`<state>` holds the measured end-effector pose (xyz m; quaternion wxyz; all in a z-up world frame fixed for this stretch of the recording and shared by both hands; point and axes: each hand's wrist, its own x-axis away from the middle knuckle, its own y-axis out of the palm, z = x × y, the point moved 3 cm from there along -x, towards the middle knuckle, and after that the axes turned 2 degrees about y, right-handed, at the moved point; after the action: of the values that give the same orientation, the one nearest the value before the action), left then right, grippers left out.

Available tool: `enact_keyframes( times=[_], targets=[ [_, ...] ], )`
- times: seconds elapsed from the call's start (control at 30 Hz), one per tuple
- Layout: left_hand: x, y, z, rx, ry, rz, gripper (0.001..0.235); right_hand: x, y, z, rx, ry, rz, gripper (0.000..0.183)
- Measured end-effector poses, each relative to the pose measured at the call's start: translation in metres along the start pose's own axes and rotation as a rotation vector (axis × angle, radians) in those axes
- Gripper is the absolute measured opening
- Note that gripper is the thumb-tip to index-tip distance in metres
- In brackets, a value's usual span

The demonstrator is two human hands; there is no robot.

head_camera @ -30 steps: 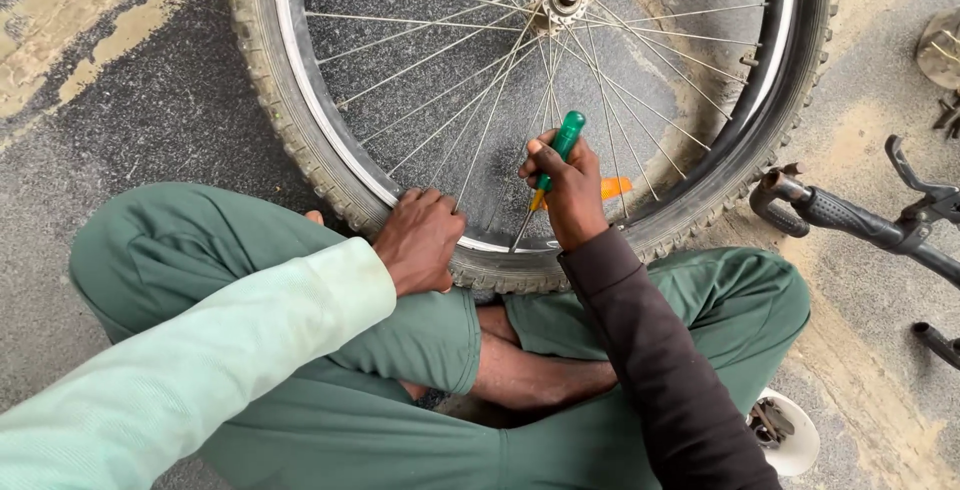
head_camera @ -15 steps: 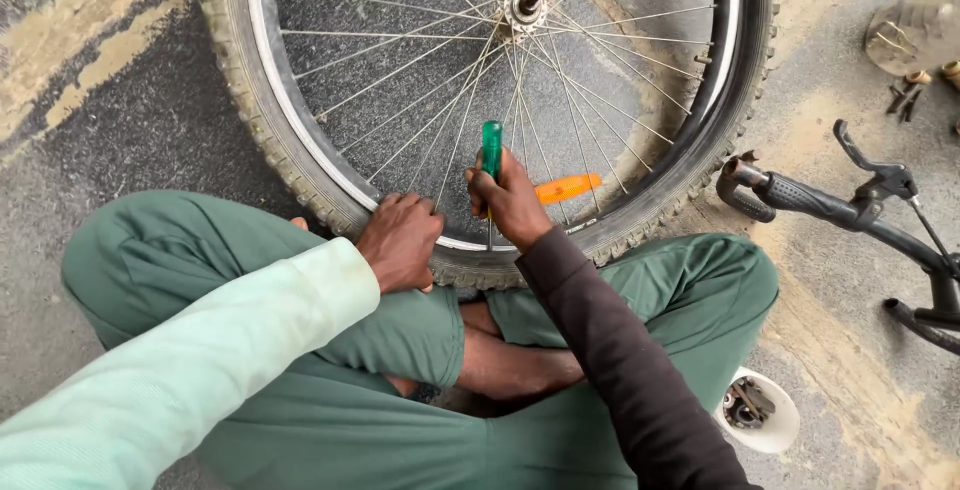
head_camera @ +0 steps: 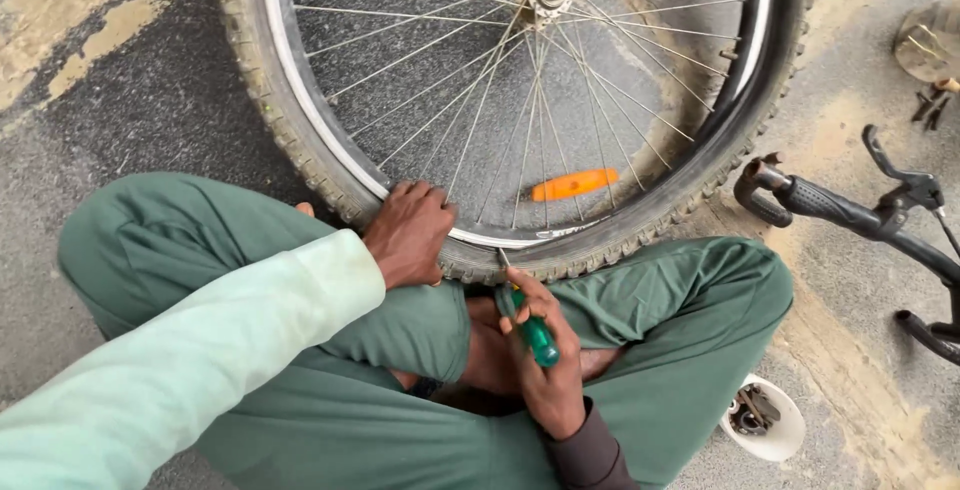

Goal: The person sits on the ground and uses a screwdriver to pry the tire bead off the bicycle wheel rim. They work their way around the circumference of the wheel, using the tool to lever the tire away from the rim until a significant portion is detached.

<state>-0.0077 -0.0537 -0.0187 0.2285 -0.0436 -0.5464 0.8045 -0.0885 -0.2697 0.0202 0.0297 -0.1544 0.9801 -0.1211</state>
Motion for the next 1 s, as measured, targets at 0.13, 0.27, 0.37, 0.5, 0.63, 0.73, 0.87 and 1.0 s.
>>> enact_keyframes(
  times=[0.13, 0.27, 0.37, 0.5, 0.63, 0.73, 0.87, 1.0],
  targets=[
    [-0.001, -0.001, 0.005, -0.064, -0.004, -0.002, 0.054, 0.000, -0.002, 0.007, -0.008, -0.013, 0.010, 0.018],
    [0.005, -0.017, 0.019, -0.081, -0.063, -0.068, 0.061, -0.004, -0.013, 0.019, -0.060, 0.038, 0.002, 0.016],
    [0.010, -0.021, 0.032, -0.186, -0.065, 0.058, 0.078, -0.013, -0.025, 0.022, -0.191, 0.102, 0.036, 0.014],
    [0.009, -0.021, 0.044, 0.059, 0.119, 0.289, 0.105, -0.022, -0.045, 0.036, -0.401, 0.259, 0.118, 0.013],
    [0.001, 0.010, 0.035, 0.126, 0.012, 0.077, 0.081, -0.023, -0.042, 0.039, -0.567, 0.298, 0.160, 0.011],
    [-0.008, 0.016, 0.033, 0.102, -0.005, 0.064, 0.078, 0.003, -0.031, 0.051, -0.676, 0.286, 0.305, 0.004],
    [-0.006, 0.026, 0.030, 0.118, 0.005, 0.071, 0.087, 0.038, 0.009, 0.009, 0.023, -0.027, 0.144, 0.015],
    [-0.009, 0.026, 0.033, 0.032, 0.027, 0.090, 0.082, 0.047, 0.010, 0.002, 0.162, -0.057, 0.061, 0.028]
  ],
)
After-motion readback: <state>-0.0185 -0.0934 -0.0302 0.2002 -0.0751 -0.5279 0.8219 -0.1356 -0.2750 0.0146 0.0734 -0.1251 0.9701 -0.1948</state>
